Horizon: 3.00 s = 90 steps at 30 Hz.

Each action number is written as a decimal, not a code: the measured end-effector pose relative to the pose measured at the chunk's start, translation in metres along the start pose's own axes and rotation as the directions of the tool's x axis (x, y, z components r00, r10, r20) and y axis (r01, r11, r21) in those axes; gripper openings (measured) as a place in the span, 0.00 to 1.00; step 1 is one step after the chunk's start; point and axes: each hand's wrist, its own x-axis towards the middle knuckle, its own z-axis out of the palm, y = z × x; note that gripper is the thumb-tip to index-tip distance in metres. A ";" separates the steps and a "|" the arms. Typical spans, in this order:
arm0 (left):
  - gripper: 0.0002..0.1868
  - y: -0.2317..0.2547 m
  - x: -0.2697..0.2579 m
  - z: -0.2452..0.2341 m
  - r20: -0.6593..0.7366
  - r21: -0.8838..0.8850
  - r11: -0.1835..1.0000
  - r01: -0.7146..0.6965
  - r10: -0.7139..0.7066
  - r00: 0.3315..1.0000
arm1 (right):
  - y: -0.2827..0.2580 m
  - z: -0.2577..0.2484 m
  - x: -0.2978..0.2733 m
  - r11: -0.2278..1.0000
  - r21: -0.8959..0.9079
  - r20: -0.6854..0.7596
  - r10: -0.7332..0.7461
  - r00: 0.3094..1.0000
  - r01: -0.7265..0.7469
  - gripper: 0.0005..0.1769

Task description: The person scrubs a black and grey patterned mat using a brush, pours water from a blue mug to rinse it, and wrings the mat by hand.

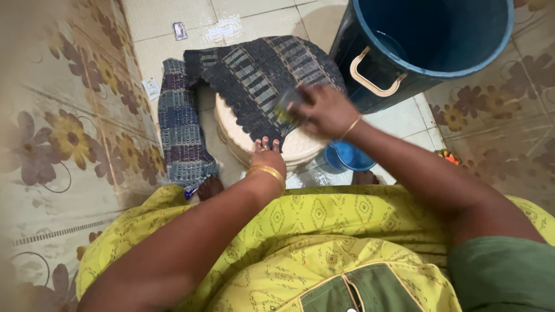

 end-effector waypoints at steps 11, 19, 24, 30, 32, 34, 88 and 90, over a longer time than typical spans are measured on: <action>0.37 -0.005 -0.009 0.007 0.034 0.154 0.978 -0.143 0.139 0.990 | -0.096 -0.007 0.019 0.990 0.142 -0.069 0.031 0.997 -0.021 0.30; 0.44 -0.009 -0.025 -0.018 0.022 -0.221 0.975 0.015 -0.011 1.000 | 0.019 -0.008 0.061 0.981 -0.015 -0.016 0.193 0.981 -0.194 0.29; 0.38 -0.016 -0.027 -0.009 0.052 -0.002 0.992 -0.130 0.130 0.990 | -0.047 0.018 0.056 0.995 0.074 -0.070 -0.062 0.996 0.067 0.20; 0.42 -0.010 -0.012 0.001 -0.121 -0.066 0.990 -0.126 0.117 0.986 | 0.012 0.010 0.084 0.987 0.079 0.007 -0.141 0.990 0.140 0.17; 0.45 -0.011 -0.023 -0.005 -0.027 0.026 0.985 -0.173 0.173 0.984 | 0.039 0.002 0.095 0.994 0.005 -0.133 0.111 0.985 -0.111 0.28; 0.46 -0.012 -0.031 -0.012 -0.103 -0.048 0.991 -0.124 0.119 0.988 | 0.023 0.004 0.102 0.973 0.006 -0.145 0.228 0.963 -0.229 0.29; 0.22 0.000 -0.032 -0.010 -0.022 0.044 0.993 -0.108 0.109 0.994 | -0.070 0.016 0.074 0.923 0.383 -0.036 0.039 0.999 -0.023 0.33; 0.24 0.001 -0.030 -0.021 -0.034 0.068 0.993 -0.096 0.099 0.995 | -0.047 0.013 0.064 0.889 0.457 -0.095 0.006 0.995 0.038 0.34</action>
